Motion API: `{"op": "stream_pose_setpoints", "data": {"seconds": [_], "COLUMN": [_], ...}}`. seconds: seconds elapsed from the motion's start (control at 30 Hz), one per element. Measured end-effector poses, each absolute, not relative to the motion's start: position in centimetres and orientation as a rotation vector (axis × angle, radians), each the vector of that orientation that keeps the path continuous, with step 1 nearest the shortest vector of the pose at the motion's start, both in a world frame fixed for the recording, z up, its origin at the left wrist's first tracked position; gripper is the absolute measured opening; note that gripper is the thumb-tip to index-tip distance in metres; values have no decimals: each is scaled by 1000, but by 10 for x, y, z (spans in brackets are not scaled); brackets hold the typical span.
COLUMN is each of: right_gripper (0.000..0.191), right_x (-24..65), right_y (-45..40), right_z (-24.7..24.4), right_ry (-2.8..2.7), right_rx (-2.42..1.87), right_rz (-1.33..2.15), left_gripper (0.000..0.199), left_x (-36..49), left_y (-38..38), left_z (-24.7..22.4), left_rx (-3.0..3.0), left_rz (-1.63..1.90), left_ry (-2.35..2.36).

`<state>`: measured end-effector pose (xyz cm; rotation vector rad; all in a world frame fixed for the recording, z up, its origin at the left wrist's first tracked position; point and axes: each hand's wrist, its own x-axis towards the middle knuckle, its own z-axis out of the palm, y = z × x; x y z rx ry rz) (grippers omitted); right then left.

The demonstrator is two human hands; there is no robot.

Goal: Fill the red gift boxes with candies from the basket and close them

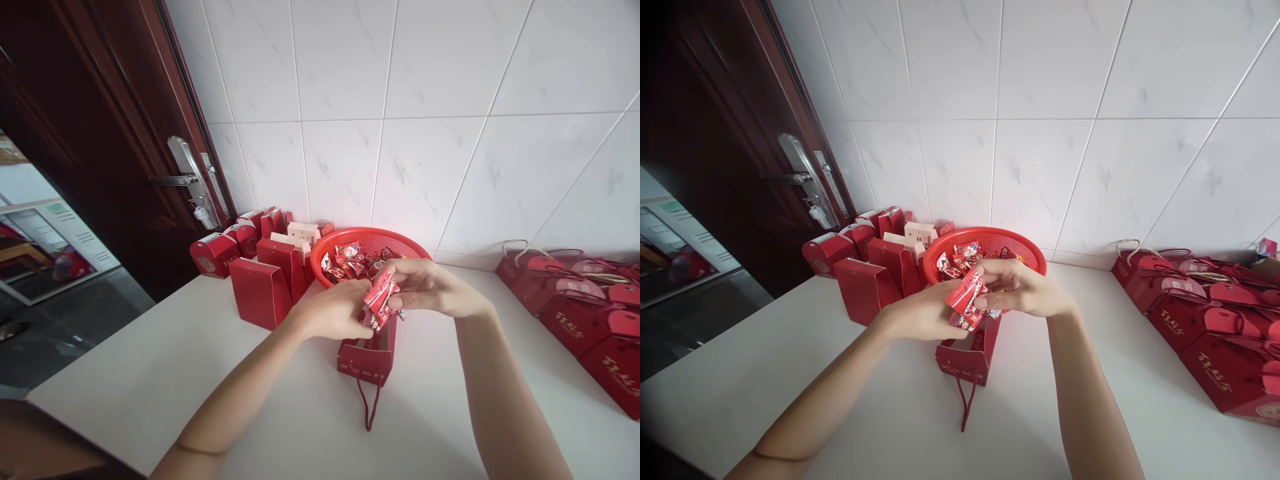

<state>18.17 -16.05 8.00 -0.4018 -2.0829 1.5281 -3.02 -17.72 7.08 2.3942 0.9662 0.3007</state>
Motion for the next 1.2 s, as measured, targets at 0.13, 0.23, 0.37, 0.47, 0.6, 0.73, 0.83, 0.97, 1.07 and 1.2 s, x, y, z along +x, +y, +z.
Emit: {"op": "stream_pose_setpoints", "data": {"seconds": [0.13,0.23,0.37,0.47,0.6,0.73,0.83,0.97,1.07,1.2], "right_gripper": [15,11,11,11,12,17,16,16,16,21], "right_x": [178,169,165,168,173,171,165,160,162,166], "right_y": [-161,-161,-162,-162,-166,-174,-177,-175,-171,-169], "right_z": [79,77,76,77,81,87,88,86,82,74], "right_ry": [-2116,-2140,-2312,-2457,-2462,-2346,-2317,-2461,-2553,-2659], "right_rx": [-413,-381,-431,-545,-596,-501,-397,-314,-400,-615], "right_rz": [1572,1583,1502,1347,1224,1296,1338,1257,1103,955], "left_gripper": [13,12,18,19,27,34,25,28,38,39], "left_x": [-40,-49,-58,-61,-61,-60,-60,-62,-63,-65], "left_y": [-172,-169,-165,-164,-167,-173,-174,-170,-167,-165], "left_z": [78,80,79,81,86,87,85,85,86,86], "left_rx": [2380,2336,2265,2285,2274,2245,2208,2197,2211,2239], "left_rz": [146,173,186,113,61,154,200,146,104,92], "left_ry": [821,745,691,763,844,764,595,736,827,817]}}
